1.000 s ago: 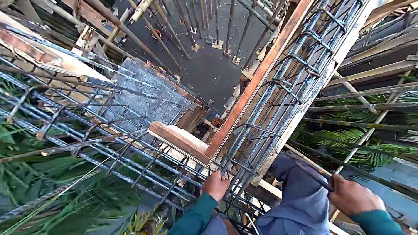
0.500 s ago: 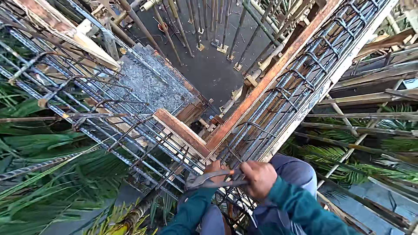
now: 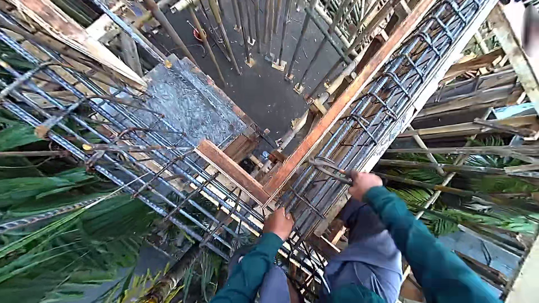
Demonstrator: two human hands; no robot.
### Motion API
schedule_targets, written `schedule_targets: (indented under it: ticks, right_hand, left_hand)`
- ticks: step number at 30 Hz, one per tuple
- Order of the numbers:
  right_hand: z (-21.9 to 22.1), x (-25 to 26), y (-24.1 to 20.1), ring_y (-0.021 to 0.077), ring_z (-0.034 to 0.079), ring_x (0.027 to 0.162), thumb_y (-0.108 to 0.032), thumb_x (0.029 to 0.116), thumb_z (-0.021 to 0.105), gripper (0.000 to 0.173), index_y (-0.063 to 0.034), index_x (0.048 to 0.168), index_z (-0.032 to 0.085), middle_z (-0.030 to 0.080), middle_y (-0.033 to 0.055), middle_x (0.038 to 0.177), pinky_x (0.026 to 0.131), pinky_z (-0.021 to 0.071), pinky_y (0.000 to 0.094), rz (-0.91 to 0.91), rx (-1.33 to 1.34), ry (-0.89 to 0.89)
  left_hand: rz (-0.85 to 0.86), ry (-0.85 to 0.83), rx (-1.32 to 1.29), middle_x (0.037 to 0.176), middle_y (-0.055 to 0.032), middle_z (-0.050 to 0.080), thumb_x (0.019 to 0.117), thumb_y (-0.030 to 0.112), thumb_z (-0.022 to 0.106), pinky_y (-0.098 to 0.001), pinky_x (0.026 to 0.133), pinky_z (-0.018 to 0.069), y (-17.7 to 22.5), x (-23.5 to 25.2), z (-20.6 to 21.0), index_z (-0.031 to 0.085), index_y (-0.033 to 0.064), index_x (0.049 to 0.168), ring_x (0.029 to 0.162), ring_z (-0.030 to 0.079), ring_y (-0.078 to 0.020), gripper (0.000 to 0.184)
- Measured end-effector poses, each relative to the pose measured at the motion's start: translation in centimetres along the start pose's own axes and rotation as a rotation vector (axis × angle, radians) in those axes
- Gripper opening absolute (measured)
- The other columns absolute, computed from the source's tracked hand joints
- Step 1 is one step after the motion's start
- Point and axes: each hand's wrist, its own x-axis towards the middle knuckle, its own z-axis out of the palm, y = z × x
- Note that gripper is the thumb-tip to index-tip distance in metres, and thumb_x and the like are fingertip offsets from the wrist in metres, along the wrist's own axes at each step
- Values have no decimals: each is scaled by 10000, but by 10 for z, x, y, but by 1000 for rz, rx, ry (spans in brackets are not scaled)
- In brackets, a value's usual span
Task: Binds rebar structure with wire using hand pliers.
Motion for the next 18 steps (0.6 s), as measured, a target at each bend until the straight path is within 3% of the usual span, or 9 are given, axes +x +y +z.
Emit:
schedule_targets:
  ticks: [2, 4, 5, 8, 10, 11, 14, 16, 18]
  right_hand:
    - [-22, 11, -7, 459, 641, 1185, -335, 903, 667, 576, -64, 1398, 551, 666, 258, 1255, 930, 497, 686, 151, 33, -30]
    - [0, -33, -29, 442, 658, 1153, -318, 898, 666, 593, -49, 1410, 531, 679, 248, 1219, 923, 511, 662, 125, 116, -86]
    - [16, -55, -42, 448, 682, 1080, -298, 871, 697, 594, -32, 1382, 553, 701, 249, 1146, 877, 526, 665, 19, 145, -37]
    - [53, -60, -46, 360, 730, 742, -310, 641, 817, 528, -13, 1051, 670, 712, 169, 829, 585, 571, 560, -399, 38, 356]
    - [20, -28, -23, 459, 687, 1063, -301, 844, 765, 619, -26, 1369, 589, 699, 272, 1151, 859, 536, 673, -107, 22, 30]
    - [7, -9, -7, 477, 648, 1153, -317, 887, 726, 627, -52, 1427, 549, 669, 284, 1238, 926, 496, 696, 38, 37, -74]
    - [-19, 0, -17, 436, 649, 1179, -344, 896, 668, 591, -70, 1404, 544, 670, 247, 1250, 939, 504, 664, 193, 95, -17]
    - [15, -46, -32, 453, 679, 1087, -310, 871, 683, 602, -53, 1398, 548, 699, 251, 1149, 880, 521, 672, 106, 152, -9]
    - [43, -57, -39, 396, 731, 825, -274, 739, 759, 503, -15, 1156, 652, 727, 183, 900, 667, 562, 611, -236, 76, 287]
  left_hand:
    - [-6, 32, -22, 1155, -229, 696, 972, 242, 625, -631, 942, 510, 3, 7, -9, 658, 5, 1224, 1112, 669, -404, 348]
    - [-21, -29, -25, 1197, -245, 684, 990, 253, 621, -631, 975, 501, -1, -5, -1, 641, -4, 1266, 1147, 657, -417, 378]
    - [-3, -11, -26, 1206, -250, 683, 993, 265, 622, -628, 985, 501, -2, -6, -1, 643, -5, 1277, 1152, 658, -417, 391]
    - [72, 35, -7, 1201, -258, 684, 999, 294, 620, -618, 982, 498, -2, -3, -5, 651, -12, 1270, 1150, 657, -417, 409]
    - [11, 0, -15, 1192, -235, 684, 986, 254, 617, -611, 973, 503, 0, -2, -3, 650, -1, 1241, 1146, 656, -394, 362]
    - [-3, -8, -21, 1174, -230, 686, 983, 237, 618, -615, 963, 502, -3, -4, 1, 652, 2, 1225, 1130, 659, -393, 339]
    - [6, 43, -51, 1180, -239, 690, 994, 245, 613, -623, 967, 508, 1, 11, -12, 650, 0, 1254, 1130, 665, -406, 359]
    - [-9, -11, -32, 1203, -251, 682, 994, 249, 616, -629, 980, 500, -7, 2, -1, 642, -11, 1266, 1149, 658, -416, 378]
    - [44, 42, -20, 1198, -264, 681, 975, 278, 644, -629, 984, 495, -8, 14, -6, 650, -33, 1236, 1156, 652, -423, 406]
